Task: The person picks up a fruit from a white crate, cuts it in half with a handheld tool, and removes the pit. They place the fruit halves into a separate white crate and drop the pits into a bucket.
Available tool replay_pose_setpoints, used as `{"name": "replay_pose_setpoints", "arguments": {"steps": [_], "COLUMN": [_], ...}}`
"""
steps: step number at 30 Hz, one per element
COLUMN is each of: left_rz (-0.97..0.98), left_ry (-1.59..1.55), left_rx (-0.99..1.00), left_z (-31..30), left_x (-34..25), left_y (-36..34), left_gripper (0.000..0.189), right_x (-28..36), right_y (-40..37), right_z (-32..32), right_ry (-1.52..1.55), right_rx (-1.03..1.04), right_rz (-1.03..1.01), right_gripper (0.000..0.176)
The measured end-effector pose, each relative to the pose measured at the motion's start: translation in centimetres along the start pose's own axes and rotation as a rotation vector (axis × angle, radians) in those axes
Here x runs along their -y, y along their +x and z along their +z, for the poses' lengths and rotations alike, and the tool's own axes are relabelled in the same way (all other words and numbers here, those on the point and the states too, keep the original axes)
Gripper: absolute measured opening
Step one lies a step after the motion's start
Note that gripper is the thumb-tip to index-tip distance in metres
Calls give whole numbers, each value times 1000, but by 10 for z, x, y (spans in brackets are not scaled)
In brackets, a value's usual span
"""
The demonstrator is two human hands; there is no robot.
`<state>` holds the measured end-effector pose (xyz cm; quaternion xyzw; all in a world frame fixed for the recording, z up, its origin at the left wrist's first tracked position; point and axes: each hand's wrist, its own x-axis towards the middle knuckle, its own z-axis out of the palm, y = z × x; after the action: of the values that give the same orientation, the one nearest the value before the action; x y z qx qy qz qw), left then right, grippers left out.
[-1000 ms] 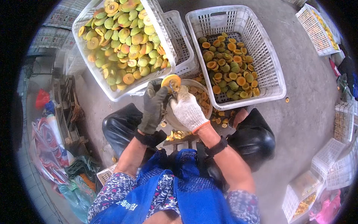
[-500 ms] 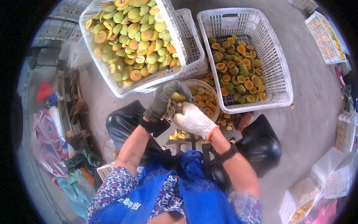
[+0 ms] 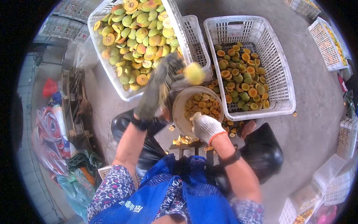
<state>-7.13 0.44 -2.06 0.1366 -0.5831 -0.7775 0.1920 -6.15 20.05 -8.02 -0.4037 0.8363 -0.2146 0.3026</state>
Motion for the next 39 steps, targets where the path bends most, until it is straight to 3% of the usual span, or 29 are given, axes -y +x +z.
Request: {"name": "replay_pose_setpoints", "arguments": {"steps": [1, 3, 5, 8, 9, 11, 12, 13, 15, 18, 21, 25, 34, 37, 39], "left_rz": [2, -120, 33, 93, 96, -27, -132, -131, -355, -436, -474, -324, -226, -136, -80], "left_ry": [2, 915, 1792, 1912, 1911, 1552, 1152, 1155, -38, -380, -547, -368, -242, -117, -28], "left_rx": [1, -95, -99, 33, 37, 120, 93, 99, 157, 112, 99, 101, 106, 139, 145], "left_z": [-12, -55, -87, -112, -115, -120, -132, -122, -80, -37, -14, 11, 24, 24, 24], "left_x": [1, 5, 30, 56, 56, 43, 44, 32, -11, -25, -18, -9, 14, 20, 24], "left_y": [19, 63, 75, 88, 93, 98, 97, 87, 48, 6, -24, -40, -44, -44, -44], "left_gripper": [46, 44, 49, 54, 54, 50, 49, 49, 46, 50, 49, 46, 47, 49, 51], "right_x": [-2, -4, -1, -3, -2, 1, -13, -11, 0, 13, 27, 26, 31, 32, 28], "right_y": [0, 5, 5, 5, 6, 9, 20, 20, 14, 15, 10, 5, 1, 2, 4], "right_z": [1, 0, -8, -7, -9, -16, 1, -8, -32, -36, -44, -40, -42, -31, -24], "right_ry": [-1, 34, 98, 100, 101, 207, 85, 89, -162, -75, -76, -168, -145, -1, -194], "right_rx": [-6, -13, 19, -52, -54, -207, -144, -149, -464, -591, -653, -678, -783, -770, -722], "right_rz": [-48, -21, -14, -68, -64, -58, -132, -129, -461, -445, -423, -380, -313, -155, -137], "right_gripper": [21, 24, 24, 24, 24, 21, 15, 15, 12, 14, 14, 14, 21, 22, 21]}}
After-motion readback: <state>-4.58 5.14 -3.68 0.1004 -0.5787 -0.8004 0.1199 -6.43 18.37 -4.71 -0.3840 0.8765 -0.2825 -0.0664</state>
